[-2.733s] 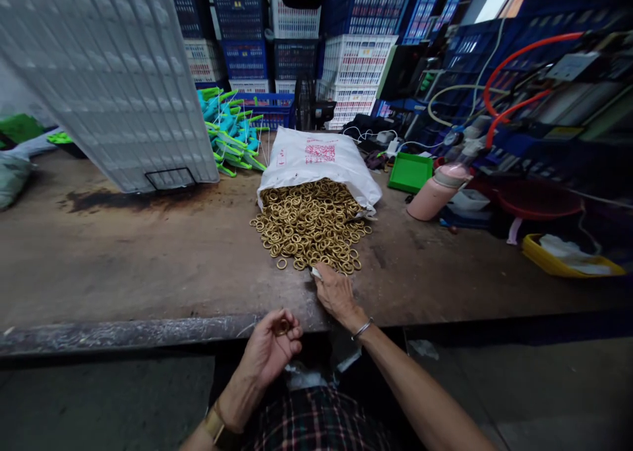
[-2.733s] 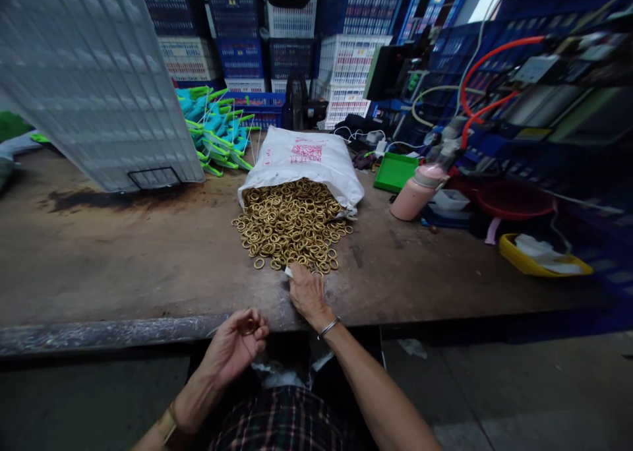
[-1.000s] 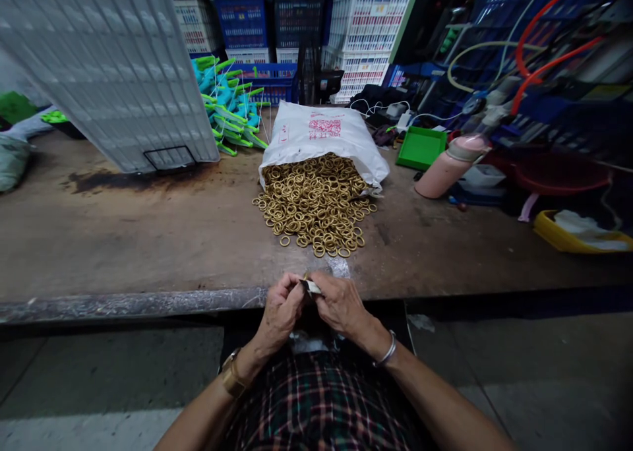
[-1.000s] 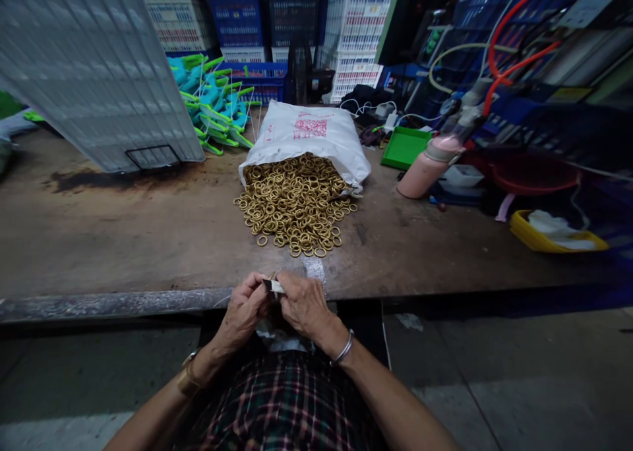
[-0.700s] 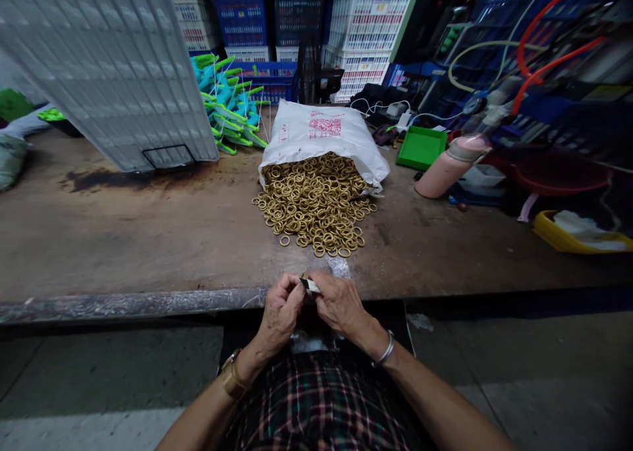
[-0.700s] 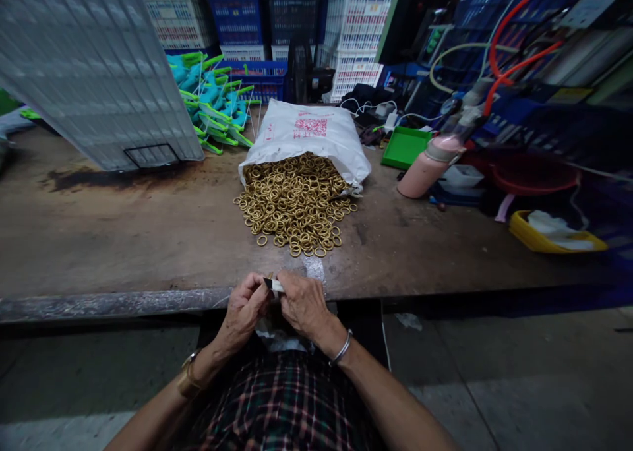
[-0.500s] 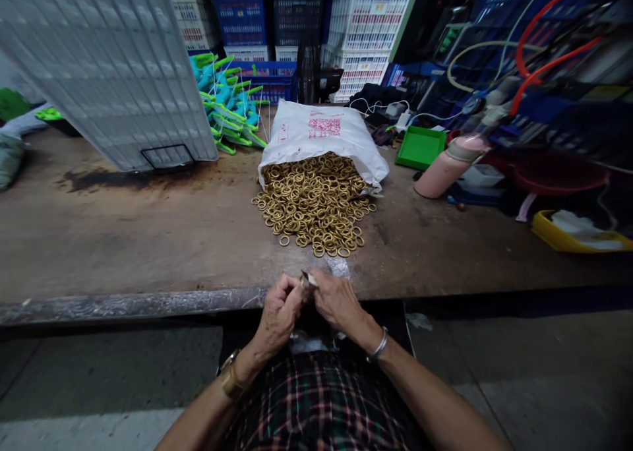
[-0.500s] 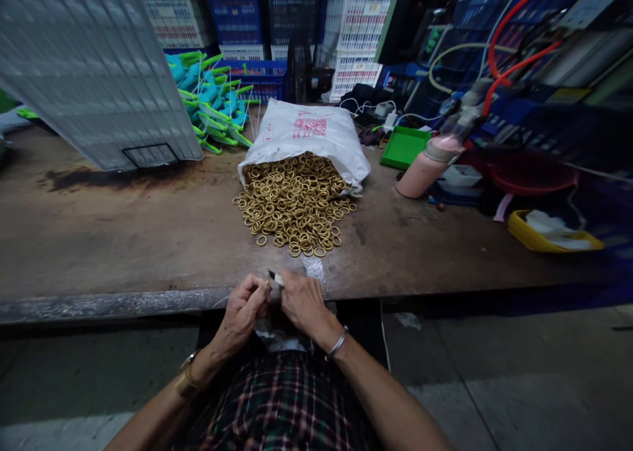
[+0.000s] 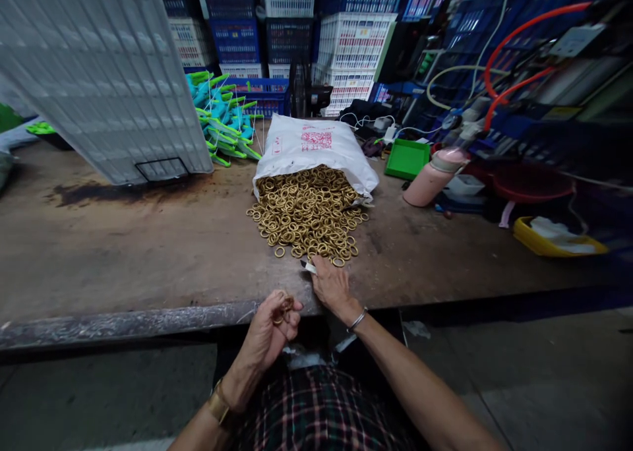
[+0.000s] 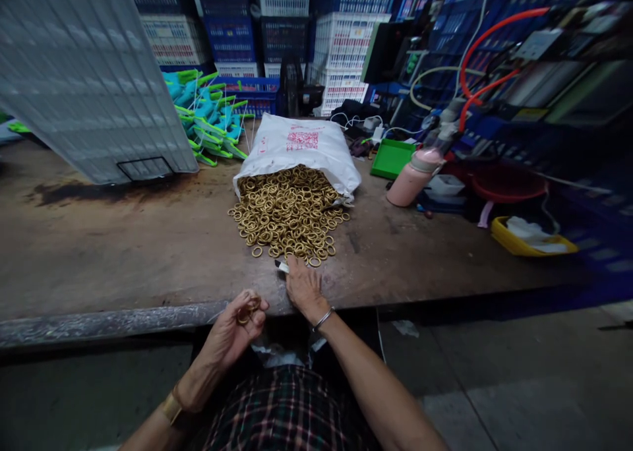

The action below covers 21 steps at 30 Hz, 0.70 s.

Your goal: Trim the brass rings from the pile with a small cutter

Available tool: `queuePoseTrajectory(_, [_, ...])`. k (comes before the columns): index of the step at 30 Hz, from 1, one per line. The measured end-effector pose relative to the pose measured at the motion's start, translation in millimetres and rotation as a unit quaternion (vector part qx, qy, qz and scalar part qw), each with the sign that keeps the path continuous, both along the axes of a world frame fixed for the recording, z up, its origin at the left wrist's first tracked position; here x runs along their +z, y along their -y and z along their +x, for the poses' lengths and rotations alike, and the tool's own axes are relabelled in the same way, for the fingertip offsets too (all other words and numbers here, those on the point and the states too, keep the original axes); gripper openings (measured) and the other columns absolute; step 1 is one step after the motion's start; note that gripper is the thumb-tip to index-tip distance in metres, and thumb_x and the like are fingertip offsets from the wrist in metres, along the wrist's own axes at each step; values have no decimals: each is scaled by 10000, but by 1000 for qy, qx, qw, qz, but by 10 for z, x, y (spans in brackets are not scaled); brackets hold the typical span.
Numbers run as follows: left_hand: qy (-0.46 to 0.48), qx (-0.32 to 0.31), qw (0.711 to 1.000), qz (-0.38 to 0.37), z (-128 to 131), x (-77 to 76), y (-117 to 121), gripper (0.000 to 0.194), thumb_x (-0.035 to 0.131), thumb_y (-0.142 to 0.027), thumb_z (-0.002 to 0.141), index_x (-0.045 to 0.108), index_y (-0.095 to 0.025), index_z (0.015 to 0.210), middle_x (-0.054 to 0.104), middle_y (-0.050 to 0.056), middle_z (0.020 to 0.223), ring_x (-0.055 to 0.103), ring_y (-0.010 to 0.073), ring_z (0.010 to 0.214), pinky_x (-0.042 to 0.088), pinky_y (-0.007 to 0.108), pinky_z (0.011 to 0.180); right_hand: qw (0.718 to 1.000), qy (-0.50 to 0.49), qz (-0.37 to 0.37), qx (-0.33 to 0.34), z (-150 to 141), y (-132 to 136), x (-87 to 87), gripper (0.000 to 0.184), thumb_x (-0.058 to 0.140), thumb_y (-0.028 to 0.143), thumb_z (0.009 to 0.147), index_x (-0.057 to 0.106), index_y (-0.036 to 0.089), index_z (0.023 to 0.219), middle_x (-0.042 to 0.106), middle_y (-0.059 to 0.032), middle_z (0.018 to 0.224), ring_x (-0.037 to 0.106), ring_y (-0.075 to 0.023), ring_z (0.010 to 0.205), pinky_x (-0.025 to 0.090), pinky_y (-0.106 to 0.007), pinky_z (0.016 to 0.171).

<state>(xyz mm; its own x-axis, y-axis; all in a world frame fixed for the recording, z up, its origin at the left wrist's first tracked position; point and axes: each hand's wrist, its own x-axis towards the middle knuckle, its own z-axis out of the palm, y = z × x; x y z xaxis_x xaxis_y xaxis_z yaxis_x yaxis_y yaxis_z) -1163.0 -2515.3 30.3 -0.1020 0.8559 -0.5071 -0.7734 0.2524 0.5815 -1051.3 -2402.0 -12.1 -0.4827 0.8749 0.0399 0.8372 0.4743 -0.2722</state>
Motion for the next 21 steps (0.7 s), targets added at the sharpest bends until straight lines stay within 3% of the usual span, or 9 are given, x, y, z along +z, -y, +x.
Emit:
queuePoseTrajectory(4, [60,-11,998,-6,-55,-34,-14,212,651,-253,668,577,-144,834,596,27,693,525,91,551,386,169,444,1000,2,8,-6,0,-5,-19,228,352,131,848,508,195,1002,600,-78,900,559,-169,725,316,-258,567])
queuePoseTrajectory(8, [82,11,996,-41,-78,-76,-47,169,654,-249,673,559,-110,660,606,49,691,569,116,595,431,188,458,1000,-27,9,4,40,-15,-25,205,358,130,837,529,180,939,603,-78,893,550,-166,751,314,-251,580])
queuePoseTrajectory(11, [63,18,996,-62,-73,-89,-91,168,668,-231,665,540,-121,661,605,34,673,588,122,602,442,191,461,994,-107,-26,-1,80,-35,-14,160,384,153,820,535,171,869,595,-64,812,529,-156,718,313,-247,582])
queuePoseTrajectory(13, [30,2,998,-48,-57,-93,-139,186,678,-239,658,530,-131,690,589,11,659,579,109,583,436,181,449,974,-206,-94,-15,98,-40,15,130,398,189,810,526,170,801,556,-29,708,495,-136,653,319,-238,572])
queuePoseTrajectory(15, [-22,-12,999,-32,-33,-101,-199,223,690,-251,640,525,-140,739,569,-9,637,559,95,547,416,165,419,918,-333,-213,-33,107,-20,70,128,423,263,800,498,175,744,469,25,596,426,-104,540,313,-219,515])
queuePoseTrajectory(16, [-53,-14,998,-26,-20,-108,-229,253,695,-261,631,527,-143,779,563,-16,629,550,92,532,405,159,403,871,-398,-287,-42,110,2,108,145,446,314,789,479,181,740,416,53,559,373,-86,480,294,-207,470])
queuePoseTrajectory(19, [-154,-6,988,4,15,-138,-302,378,687,-323,636,519,-156,930,571,-18,652,528,87,510,378,151,372,693,-529,-488,-49,122,99,243,275,561,435,721,428,199,769,305,105,525,212,-40,379,199,-178,368])
queuePoseTrajectory(21, [-202,-10,979,32,29,-155,-324,398,662,-376,670,516,-159,970,562,-22,657,493,71,483,353,144,361,606,-561,-563,-32,134,164,322,340,641,431,673,414,201,776,299,113,528,187,-24,371,178,-164,351])
